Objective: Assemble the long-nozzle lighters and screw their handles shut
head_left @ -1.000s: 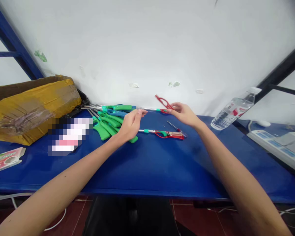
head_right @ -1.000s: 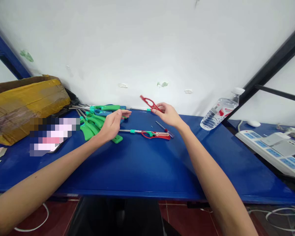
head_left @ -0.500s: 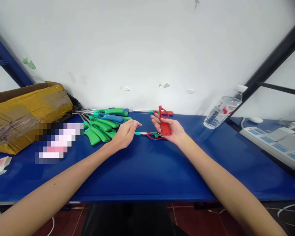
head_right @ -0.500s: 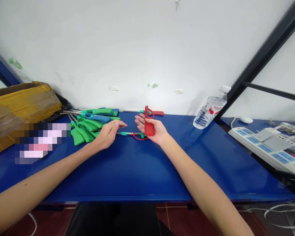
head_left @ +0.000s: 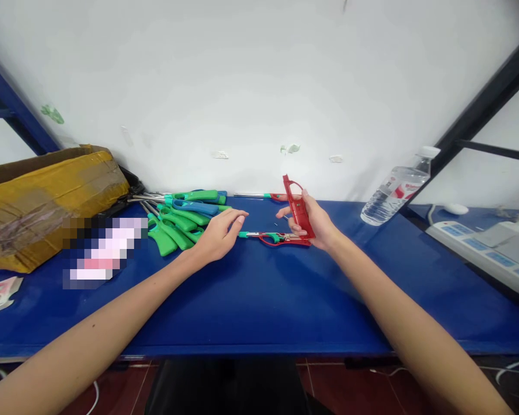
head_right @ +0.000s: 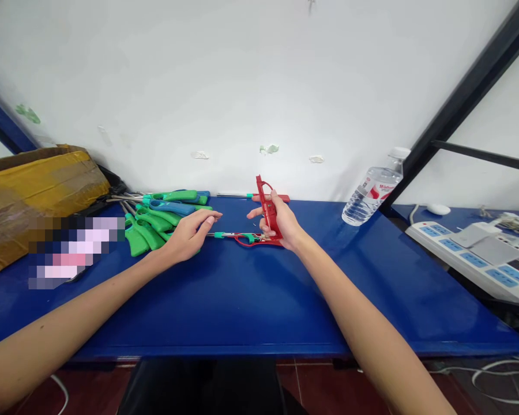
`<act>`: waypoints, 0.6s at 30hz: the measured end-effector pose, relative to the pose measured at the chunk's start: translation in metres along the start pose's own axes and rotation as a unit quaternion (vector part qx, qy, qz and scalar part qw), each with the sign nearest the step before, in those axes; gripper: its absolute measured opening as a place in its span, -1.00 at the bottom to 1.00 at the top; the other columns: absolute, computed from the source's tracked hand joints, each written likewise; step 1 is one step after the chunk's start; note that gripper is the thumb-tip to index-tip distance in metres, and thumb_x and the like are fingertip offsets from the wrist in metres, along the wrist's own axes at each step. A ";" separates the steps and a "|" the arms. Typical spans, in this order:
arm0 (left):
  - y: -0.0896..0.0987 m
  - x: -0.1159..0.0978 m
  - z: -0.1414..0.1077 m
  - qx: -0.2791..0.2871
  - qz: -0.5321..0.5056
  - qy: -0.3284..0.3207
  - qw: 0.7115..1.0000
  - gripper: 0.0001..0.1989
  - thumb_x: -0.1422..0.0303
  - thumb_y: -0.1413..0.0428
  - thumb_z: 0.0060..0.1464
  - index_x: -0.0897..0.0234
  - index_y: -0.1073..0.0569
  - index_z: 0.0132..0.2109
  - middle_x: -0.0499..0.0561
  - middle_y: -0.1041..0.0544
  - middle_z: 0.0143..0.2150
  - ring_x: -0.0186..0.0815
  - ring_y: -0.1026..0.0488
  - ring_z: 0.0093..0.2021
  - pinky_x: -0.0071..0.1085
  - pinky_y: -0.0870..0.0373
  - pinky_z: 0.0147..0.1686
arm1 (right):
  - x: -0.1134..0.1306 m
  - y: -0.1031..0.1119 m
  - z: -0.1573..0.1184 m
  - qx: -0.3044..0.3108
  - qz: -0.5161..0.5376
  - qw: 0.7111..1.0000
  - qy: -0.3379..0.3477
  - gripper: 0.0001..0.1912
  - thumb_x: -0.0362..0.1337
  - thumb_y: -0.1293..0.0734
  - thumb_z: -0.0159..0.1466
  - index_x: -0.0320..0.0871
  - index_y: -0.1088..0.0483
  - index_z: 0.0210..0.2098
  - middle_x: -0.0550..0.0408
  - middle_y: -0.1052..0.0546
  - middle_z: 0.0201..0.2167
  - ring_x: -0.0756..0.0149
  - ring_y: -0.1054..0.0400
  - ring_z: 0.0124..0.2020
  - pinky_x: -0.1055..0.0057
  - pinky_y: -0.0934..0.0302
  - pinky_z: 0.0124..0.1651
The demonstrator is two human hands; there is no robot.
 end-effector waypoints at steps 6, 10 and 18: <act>-0.003 0.003 -0.002 0.003 0.036 -0.013 0.999 -0.66 0.30 0.05 0.31 0.33 -0.40 0.12 0.14 -0.52 -0.04 -0.20 -0.50 -0.06 -0.22 -0.43 0.02 | 0.005 0.009 -0.018 0.037 -0.503 0.839 0.206 -0.49 0.03 -0.25 0.35 -0.11 -0.30 0.17 0.06 -0.57 -0.38 0.29 -0.37 -0.49 0.36 -0.22 -0.37; -0.003 0.002 -0.002 0.008 0.055 -0.007 0.998 -0.61 0.44 0.06 0.20 0.36 -0.38 0.14 0.16 -0.52 -0.02 -0.17 -0.50 -0.03 -0.17 -0.43 0.04 | -0.002 0.016 -0.012 0.079 -0.604 0.756 0.240 -0.52 -0.12 -0.34 0.30 -0.11 -0.36 0.17 -0.05 -0.57 -0.08 0.12 -0.47 -0.16 0.25 -0.29 -0.11; -0.005 -0.001 -0.005 0.056 0.153 -0.068 0.984 -0.64 0.41 0.06 0.24 0.28 -0.48 0.10 0.17 -0.47 0.09 -0.11 -0.42 0.07 -0.12 -0.36 0.12 | -0.012 0.019 -0.005 0.156 -0.608 0.749 0.209 -0.63 -0.19 -0.38 0.27 -0.11 -0.47 0.06 -0.08 -0.51 0.01 0.09 -0.41 -0.02 0.17 -0.29 0.05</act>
Point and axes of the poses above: each hand's wrist, its own z-axis towards the middle knuckle, its own y-axis out of the back of the hand, x = y × z, the point moved 1 cm from there along z, towards the middle knuckle
